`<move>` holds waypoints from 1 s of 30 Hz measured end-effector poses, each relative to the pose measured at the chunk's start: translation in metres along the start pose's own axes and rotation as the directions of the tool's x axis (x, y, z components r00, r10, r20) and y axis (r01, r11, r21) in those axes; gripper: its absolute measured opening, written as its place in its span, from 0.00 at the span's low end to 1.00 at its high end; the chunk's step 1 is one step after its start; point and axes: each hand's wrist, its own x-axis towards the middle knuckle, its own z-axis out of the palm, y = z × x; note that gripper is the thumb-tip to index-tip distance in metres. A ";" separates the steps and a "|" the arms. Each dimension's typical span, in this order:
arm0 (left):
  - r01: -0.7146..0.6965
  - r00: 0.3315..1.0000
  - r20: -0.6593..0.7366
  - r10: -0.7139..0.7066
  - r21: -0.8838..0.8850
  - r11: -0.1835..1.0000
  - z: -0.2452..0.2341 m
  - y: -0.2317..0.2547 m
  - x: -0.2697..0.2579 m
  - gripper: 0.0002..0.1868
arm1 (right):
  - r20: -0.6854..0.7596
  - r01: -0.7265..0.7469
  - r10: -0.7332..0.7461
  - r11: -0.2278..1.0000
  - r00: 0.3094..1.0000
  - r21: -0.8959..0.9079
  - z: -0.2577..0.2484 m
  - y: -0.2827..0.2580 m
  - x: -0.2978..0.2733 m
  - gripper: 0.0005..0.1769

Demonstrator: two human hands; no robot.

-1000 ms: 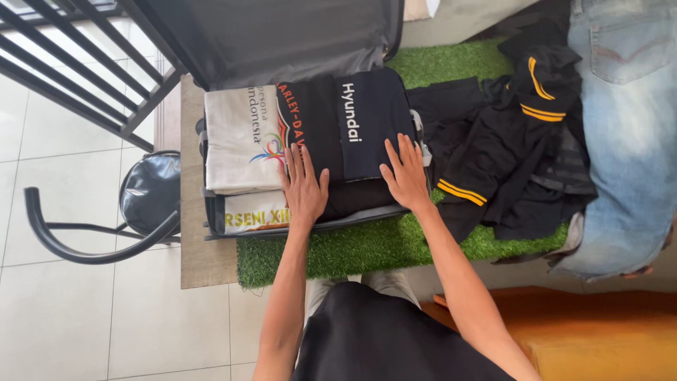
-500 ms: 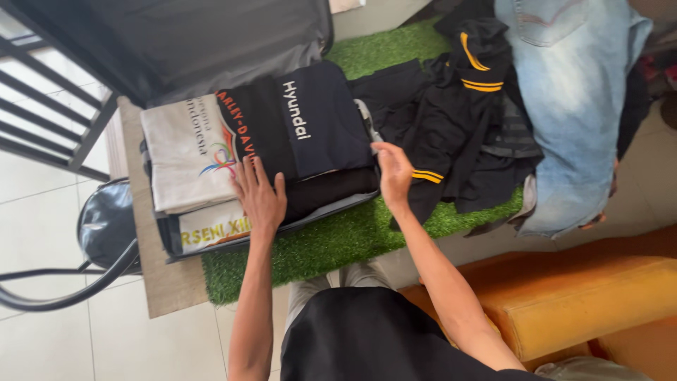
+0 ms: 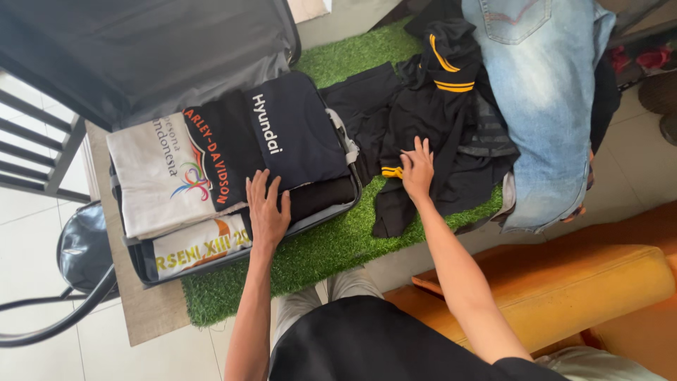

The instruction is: The person folds several dark-colored shirts and pairs of pants on a surface and places them into a suitcase.

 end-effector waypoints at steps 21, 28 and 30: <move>0.694 0.708 0.688 -0.157 -0.638 0.335 0.127 0.088 0.024 0.33 | 0.611 -0.599 0.171 -0.119 0.773 0.792 -0.082 -0.178 -0.049 0.24; 0.593 0.782 0.566 -0.261 -0.545 0.593 0.114 0.099 0.037 0.17 | 0.674 -0.677 -0.058 -0.067 0.736 0.733 -0.073 -0.147 -0.094 0.18; 0.343 0.935 0.303 -0.185 -0.637 0.690 0.090 0.109 0.035 0.15 | 0.762 -0.743 -0.020 0.208 0.648 0.637 -0.087 -0.152 -0.089 0.21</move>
